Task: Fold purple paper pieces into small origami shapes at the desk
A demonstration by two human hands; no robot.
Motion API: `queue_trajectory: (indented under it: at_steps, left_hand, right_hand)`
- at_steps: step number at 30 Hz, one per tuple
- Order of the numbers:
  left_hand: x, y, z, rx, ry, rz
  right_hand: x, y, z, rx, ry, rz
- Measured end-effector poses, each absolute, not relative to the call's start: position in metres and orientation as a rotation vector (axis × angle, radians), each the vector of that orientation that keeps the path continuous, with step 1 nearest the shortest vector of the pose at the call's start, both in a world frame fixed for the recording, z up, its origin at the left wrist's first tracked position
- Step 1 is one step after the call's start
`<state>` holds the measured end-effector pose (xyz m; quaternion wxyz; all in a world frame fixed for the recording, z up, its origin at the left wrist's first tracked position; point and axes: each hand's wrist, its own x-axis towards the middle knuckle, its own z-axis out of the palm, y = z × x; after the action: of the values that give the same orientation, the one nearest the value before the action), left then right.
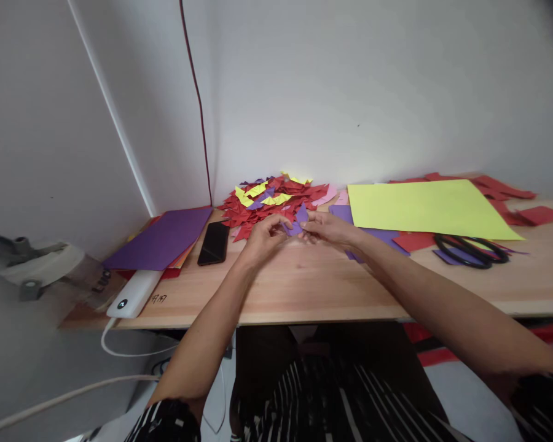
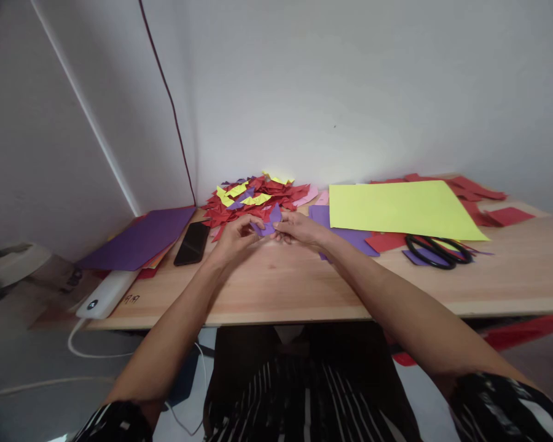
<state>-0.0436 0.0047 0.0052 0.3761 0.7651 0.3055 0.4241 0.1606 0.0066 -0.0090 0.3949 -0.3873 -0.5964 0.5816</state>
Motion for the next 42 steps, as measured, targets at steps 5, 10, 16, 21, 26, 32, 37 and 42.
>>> queue_trajectory:
  at_steps: [5, 10, 16, 21, 26, 32, 37, 42]
  left_hand:
    - [-0.043, 0.002, 0.007, 2.107, 0.745, 1.085]
    - [-0.044, 0.001, 0.008, 2.169, 0.71, 1.111]
    - [-0.046, 0.005, 0.003, 2.206, 0.686, 1.083]
    - [-0.044, 0.006, 0.004, 2.162, 0.697, 1.12]
    - [-0.04, 0.009, 0.001, 1.958, 0.758, 1.216]
    - [-0.033, 0.007, -0.002, 1.596, 0.861, 1.129]
    - [-0.025, 0.003, -0.005, 1.306, 0.855, 1.178]
    - [-0.023, 0.004, -0.009, 1.257, 0.843, 1.18]
  right_hand:
    - [0.161, 0.006, -0.008, -1.027, -1.508, 1.486]
    - [0.162, 0.01, -0.013, -0.984, -1.56, 1.482]
    - [0.16, 0.012, -0.017, -0.957, -1.602, 1.487]
    - [0.158, 0.009, -0.014, -0.947, -1.625, 1.421]
    - [0.158, 0.009, -0.013, -0.919, -1.665, 1.349]
    - [0.154, 0.006, -0.012, -0.918, -1.634, 1.332]
    - [0.152, 0.006, -0.011, -0.936, -1.642, 1.271]
    - [0.152, 0.008, -0.013, -0.963, -1.675, 1.222]
